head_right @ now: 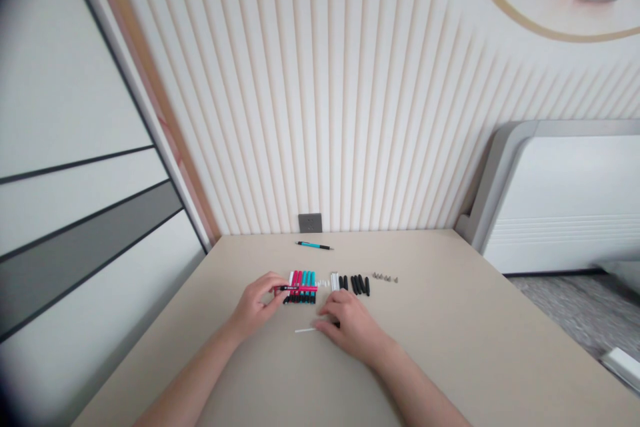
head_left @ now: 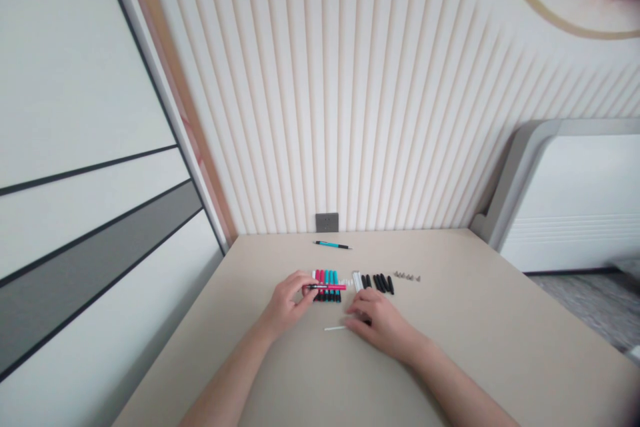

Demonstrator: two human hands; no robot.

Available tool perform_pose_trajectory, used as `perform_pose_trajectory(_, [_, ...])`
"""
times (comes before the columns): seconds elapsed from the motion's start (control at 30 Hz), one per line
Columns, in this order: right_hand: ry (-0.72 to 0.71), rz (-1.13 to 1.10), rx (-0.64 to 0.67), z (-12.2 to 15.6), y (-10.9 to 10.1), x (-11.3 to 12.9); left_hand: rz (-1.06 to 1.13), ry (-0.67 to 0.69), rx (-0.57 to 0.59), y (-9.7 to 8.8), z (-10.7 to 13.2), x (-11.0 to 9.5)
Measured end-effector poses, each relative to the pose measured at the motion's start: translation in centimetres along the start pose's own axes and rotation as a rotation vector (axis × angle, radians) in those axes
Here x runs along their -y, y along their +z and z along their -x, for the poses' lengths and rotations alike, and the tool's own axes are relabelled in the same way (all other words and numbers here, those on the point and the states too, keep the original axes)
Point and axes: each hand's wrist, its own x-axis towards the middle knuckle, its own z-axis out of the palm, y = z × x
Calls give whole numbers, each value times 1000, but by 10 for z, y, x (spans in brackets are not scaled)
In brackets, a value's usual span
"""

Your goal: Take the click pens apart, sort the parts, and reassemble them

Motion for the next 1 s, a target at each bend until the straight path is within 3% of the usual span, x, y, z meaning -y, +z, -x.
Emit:
perform_pose_trajectory(0.13, [69, -63, -95, -2, -3, -2, -19, -6, 106, 2, 2, -3])
perform_pose_trajectory(0.33, [-6, -78, 26, -4, 5, 4, -56, 5, 198, 3, 3, -7])
perform_pose_trajectory(0.67, [-17, -58, 31, -6, 8, 0, 25, -1, 151, 5, 3, -7])
perform_pose_trajectory(1.0, [33, -117, -72, -7, 8, -3, 32, -38, 101, 6, 4, -4])
